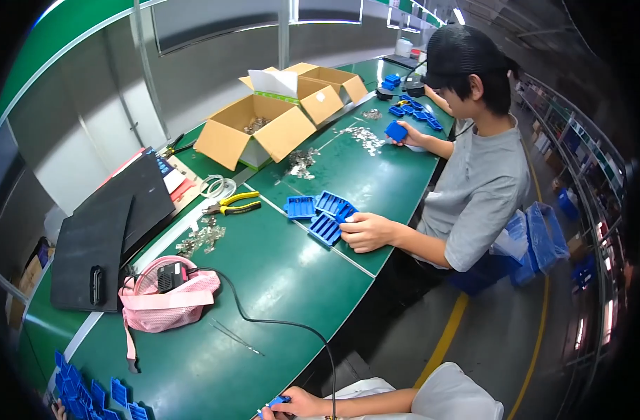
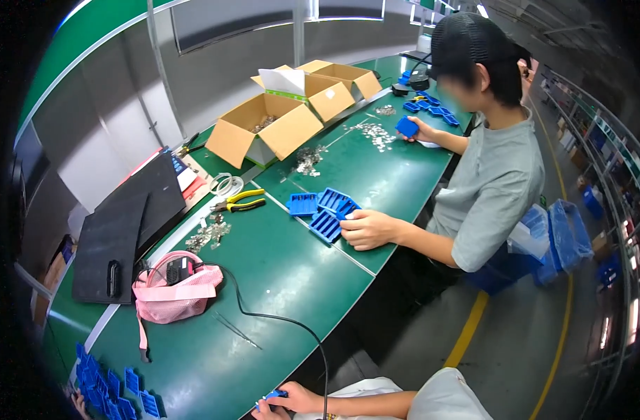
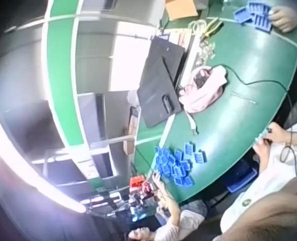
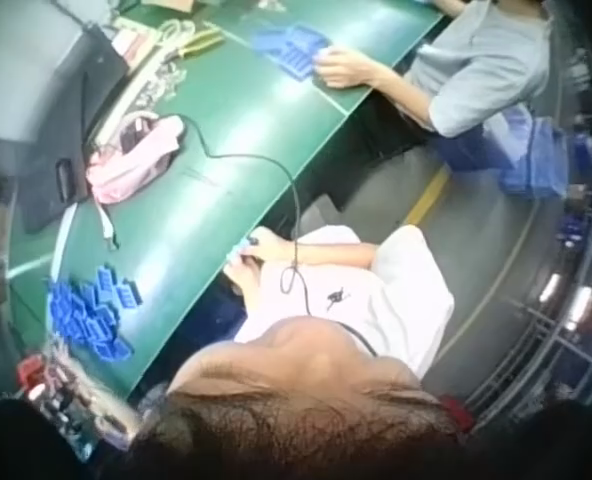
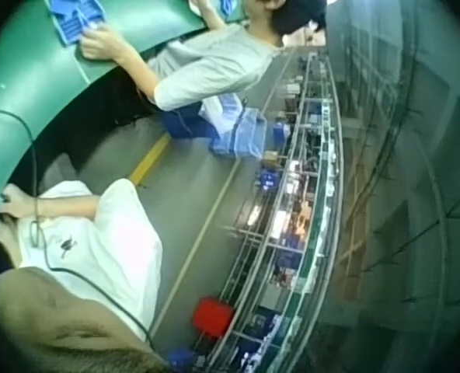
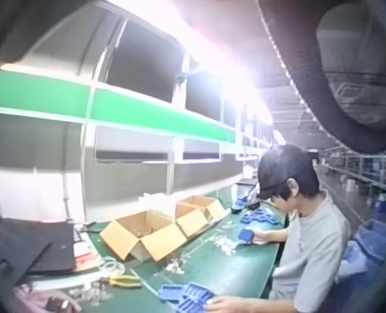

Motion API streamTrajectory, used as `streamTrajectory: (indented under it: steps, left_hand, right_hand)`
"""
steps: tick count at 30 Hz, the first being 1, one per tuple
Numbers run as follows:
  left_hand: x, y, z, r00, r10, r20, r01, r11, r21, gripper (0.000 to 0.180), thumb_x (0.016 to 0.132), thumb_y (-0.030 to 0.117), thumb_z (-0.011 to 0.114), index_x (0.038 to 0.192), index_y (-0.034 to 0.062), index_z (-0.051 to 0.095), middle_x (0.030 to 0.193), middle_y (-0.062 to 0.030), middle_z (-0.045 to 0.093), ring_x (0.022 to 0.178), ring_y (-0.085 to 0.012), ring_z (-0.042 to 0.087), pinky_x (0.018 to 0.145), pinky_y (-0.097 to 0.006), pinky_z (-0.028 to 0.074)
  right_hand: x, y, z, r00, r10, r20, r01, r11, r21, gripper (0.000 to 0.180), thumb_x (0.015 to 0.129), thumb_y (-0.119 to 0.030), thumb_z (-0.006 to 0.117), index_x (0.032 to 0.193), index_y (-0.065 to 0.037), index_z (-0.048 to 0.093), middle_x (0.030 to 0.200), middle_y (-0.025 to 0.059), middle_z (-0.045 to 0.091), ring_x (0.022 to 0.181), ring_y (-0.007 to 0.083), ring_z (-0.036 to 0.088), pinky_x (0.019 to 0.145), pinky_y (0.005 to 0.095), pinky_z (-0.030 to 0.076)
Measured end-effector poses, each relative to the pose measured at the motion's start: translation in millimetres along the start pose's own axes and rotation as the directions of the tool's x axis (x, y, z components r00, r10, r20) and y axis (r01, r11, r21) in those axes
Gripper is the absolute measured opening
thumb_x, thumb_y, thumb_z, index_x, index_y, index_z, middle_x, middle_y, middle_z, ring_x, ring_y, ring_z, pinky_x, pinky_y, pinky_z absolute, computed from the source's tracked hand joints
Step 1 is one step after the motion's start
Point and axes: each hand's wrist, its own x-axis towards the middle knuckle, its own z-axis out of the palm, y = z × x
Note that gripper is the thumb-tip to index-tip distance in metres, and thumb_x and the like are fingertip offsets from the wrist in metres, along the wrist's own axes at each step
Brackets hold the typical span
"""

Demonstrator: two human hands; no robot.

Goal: Assembling small electronic components into blue plastic housings on a factory production line.

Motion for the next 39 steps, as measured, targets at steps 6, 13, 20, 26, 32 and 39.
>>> streamTrajectory:
  steps: [6, 13, 20, 26, 32, 39]
  left_hand:
    - [5.7, 10.0, -7.0, 0.978, 0.210, 0.013, -0.208, 0.957, 0.204, 0.010, 0.079, 0.006, 0.056, 0.085, 0.0001, 0.061, 0.078, -0.0198, 0.063, 0.069, -0.0330, 0.061, 0.062, -0.041, 0.048]
    - [3.8, -8.2, 0.8, 0.986, 0.166, 0.016, -0.167, 0.975, 0.143, 0.012, 0.081, 0.008, 0.054, 0.085, -0.0018, 0.059, 0.082, -0.0201, 0.063, 0.070, -0.0299, 0.060, 0.063, -0.040, 0.048]
    - [-2.0, 22.3, -0.7, 0.978, -0.191, -0.081, 0.146, 0.910, -0.387, 0.015, 0.082, 0.011, 0.054, 0.089, -0.0019, 0.060, 0.083, -0.0184, 0.063, 0.074, -0.0258, 0.061, 0.065, -0.038, 0.049]
    - [9.4, 39.3, 5.1, 0.915, -0.385, 0.118, 0.365, 0.672, -0.644, 0.034, 0.079, 0.029, 0.061, 0.093, -0.0015, 0.056, 0.079, -0.0057, 0.058, 0.065, -0.0125, 0.055, 0.055, -0.027, 0.046]
    - [2.6, 48.8, -8.3, 0.927, -0.246, 0.284, 0.373, 0.503, -0.780, 0.052, 0.084, 0.049, 0.054, 0.097, -0.0015, 0.054, 0.081, -0.0058, 0.057, 0.066, -0.0133, 0.055, 0.052, -0.026, 0.043]
    - [-7.8, 38.5, -10.5, 0.900, -0.266, 0.344, 0.430, 0.426, -0.796, 0.051, 0.087, 0.048, 0.050, 0.104, 0.0001, 0.052, 0.093, -0.0072, 0.057, 0.080, -0.0126, 0.054, 0.057, -0.026, 0.046]
  right_hand:
    - [1.9, -8.3, 3.7, 0.993, 0.040, -0.114, -0.042, 0.999, -0.018, 0.019, 0.078, -0.013, 0.063, 0.086, 0.004, 0.062, 0.075, 0.0099, 0.065, 0.069, 0.0119, 0.056, 0.061, 0.0310, 0.047]
    - [-1.8, -31.6, 1.7, 0.994, 0.071, -0.086, -0.079, 0.992, -0.096, 0.019, 0.078, -0.010, 0.063, 0.091, 0.004, 0.062, 0.081, 0.0114, 0.066, 0.074, 0.0135, 0.058, 0.065, 0.0308, 0.048]
    - [-8.2, 5.1, 6.5, 0.999, -0.035, -0.016, 0.035, 0.999, -0.027, 0.021, 0.085, -0.016, 0.061, 0.097, 0.000, 0.062, 0.080, 0.0048, 0.065, 0.074, 0.0086, 0.057, 0.067, 0.0262, 0.046]
    - [-3.4, -0.9, -9.0, 0.939, 0.333, -0.084, -0.329, 0.943, 0.056, 0.007, 0.082, -0.008, 0.061, 0.085, -0.001, 0.062, 0.069, 0.0032, 0.060, 0.060, 0.0093, 0.056, 0.053, 0.0253, 0.047]
    - [-5.1, -16.7, -15.0, 0.981, 0.190, 0.046, -0.195, 0.965, 0.175, 0.017, 0.084, -0.005, 0.058, 0.097, 0.005, 0.055, 0.081, 0.0089, 0.060, 0.061, 0.0161, 0.061, 0.054, 0.0269, 0.050]
    - [-5.1, -27.0, -2.3, 0.968, 0.252, -0.010, -0.247, 0.956, 0.159, 0.017, 0.087, -0.006, 0.054, 0.099, 0.006, 0.054, 0.083, 0.0097, 0.061, 0.058, 0.0163, 0.059, 0.048, 0.0270, 0.049]
